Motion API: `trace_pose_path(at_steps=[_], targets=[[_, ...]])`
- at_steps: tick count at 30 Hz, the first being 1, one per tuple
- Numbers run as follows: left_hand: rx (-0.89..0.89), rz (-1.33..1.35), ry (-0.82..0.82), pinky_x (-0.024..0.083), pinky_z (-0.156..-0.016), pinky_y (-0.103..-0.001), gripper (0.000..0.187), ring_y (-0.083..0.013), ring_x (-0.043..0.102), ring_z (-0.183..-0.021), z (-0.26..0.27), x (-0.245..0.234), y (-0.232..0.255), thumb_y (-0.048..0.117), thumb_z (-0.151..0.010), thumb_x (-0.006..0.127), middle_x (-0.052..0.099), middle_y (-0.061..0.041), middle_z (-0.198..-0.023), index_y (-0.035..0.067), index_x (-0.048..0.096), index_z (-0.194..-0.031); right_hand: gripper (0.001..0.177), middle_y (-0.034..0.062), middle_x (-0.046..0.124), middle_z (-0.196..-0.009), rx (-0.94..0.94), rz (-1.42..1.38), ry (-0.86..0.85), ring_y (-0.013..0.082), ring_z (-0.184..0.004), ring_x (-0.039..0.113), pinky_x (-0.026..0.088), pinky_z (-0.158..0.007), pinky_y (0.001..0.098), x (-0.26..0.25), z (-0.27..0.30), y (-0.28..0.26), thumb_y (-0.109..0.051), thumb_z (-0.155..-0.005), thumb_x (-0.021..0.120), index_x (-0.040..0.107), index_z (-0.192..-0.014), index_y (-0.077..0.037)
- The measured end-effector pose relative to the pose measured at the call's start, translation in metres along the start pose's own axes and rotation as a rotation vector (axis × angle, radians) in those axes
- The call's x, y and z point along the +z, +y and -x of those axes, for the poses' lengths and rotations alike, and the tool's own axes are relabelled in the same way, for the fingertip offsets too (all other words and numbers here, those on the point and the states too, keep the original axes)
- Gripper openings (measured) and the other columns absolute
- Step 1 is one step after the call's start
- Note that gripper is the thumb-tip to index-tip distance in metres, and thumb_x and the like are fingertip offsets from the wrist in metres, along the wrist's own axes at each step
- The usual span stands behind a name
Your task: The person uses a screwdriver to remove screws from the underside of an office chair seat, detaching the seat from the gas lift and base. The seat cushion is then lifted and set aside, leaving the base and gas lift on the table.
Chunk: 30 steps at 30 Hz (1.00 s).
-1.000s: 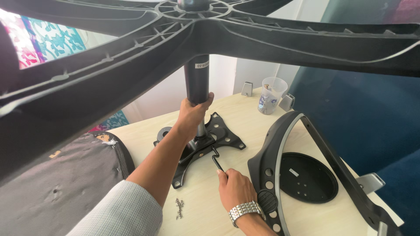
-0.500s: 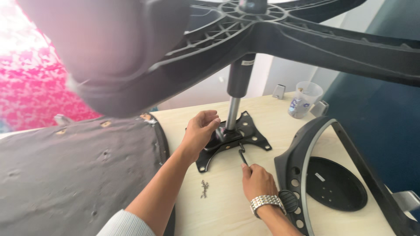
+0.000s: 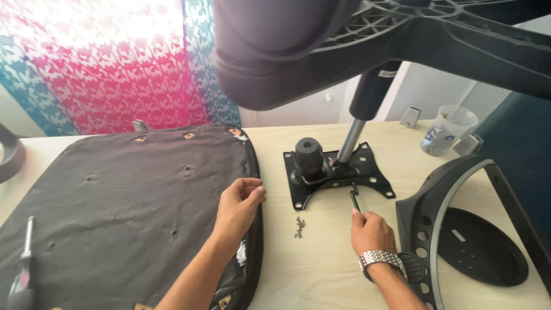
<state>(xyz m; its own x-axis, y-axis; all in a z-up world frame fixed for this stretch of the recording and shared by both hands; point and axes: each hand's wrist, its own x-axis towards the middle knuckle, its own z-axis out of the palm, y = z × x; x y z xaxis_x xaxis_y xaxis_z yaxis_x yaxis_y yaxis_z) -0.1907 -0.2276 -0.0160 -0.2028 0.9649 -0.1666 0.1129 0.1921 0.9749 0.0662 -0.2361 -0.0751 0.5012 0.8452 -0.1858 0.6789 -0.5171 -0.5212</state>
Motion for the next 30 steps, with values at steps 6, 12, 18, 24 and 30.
trace_pose_path(at_steps=[6, 12, 18, 24, 30], targets=[[0.030, -0.046, 0.017, 0.052, -0.082, -0.025, 0.029, -0.0106, 0.071, -0.091, 0.018, -0.025, -0.013, 0.018, -0.089, 0.064, 0.076, -0.004, -0.097, 0.005, 0.070, -0.115, 0.040, 0.0174, 0.075, -0.093, -0.065, 0.023, 0.121, 0.0407, -0.093, 0.070, 0.055, -0.082, 0.0519, 0.016, -0.020, 0.016, -0.048, -0.095, 0.060, 0.078, -0.095, -0.012], [-0.093, 0.126, -0.156, 0.054, -0.082, -0.028, 0.028, -0.0123, 0.070, -0.088, 0.031, -0.091, -0.016, 0.019, -0.091, 0.064, 0.073, -0.005, -0.094, 0.002, 0.070, -0.112, 0.037, 0.0152, 0.068, -0.120, -0.292, -0.035, 0.515, 0.0368, -0.113, 0.061, 0.049, -0.093, 0.0507, 0.031, 0.001, -0.012, -0.027, -0.081, 0.073, 0.071, -0.114, -0.011], [0.047, -0.107, 0.089, 0.051, -0.081, -0.031, 0.022, -0.0159, 0.067, -0.091, 0.045, -0.172, -0.028, 0.020, -0.086, 0.069, 0.074, -0.005, -0.092, 0.008, 0.075, -0.104, 0.052, 0.0113, 0.067, -0.128, -0.320, -0.241, 0.119, 0.0297, -0.117, 0.066, 0.051, -0.102, 0.0461, 0.097, 0.091, -0.089, -0.048, -0.085, 0.067, 0.065, -0.124, -0.014], [0.227, -0.551, 0.376, 0.046, -0.100, -0.040, 0.040, -0.0288, 0.060, -0.118, 0.017, -0.282, -0.060, 0.028, -0.082, 0.077, 0.066, -0.013, -0.120, 0.011, 0.071, -0.118, 0.091, 0.0254, 0.054, -0.139, -0.311, -0.077, 0.121, 0.0427, -0.123, 0.056, 0.047, -0.100, 0.0506, 0.132, 0.143, -0.125, -0.060, -0.081, 0.069, 0.035, -0.151, -0.013], [0.027, -0.938, 0.406, 0.019, -0.108, -0.063, 0.094, -0.0476, 0.019, -0.146, 0.005, -0.364, -0.092, 0.045, -0.074, 0.077, 0.030, -0.024, -0.156, 0.014, 0.037, -0.153, 0.098, 0.0272, 0.064, -0.131, -0.018, -0.035, 0.027, 0.0445, -0.124, 0.059, 0.046, -0.106, 0.0522, 0.132, 0.139, -0.129, -0.064, -0.083, 0.064, 0.027, -0.161, -0.017]])
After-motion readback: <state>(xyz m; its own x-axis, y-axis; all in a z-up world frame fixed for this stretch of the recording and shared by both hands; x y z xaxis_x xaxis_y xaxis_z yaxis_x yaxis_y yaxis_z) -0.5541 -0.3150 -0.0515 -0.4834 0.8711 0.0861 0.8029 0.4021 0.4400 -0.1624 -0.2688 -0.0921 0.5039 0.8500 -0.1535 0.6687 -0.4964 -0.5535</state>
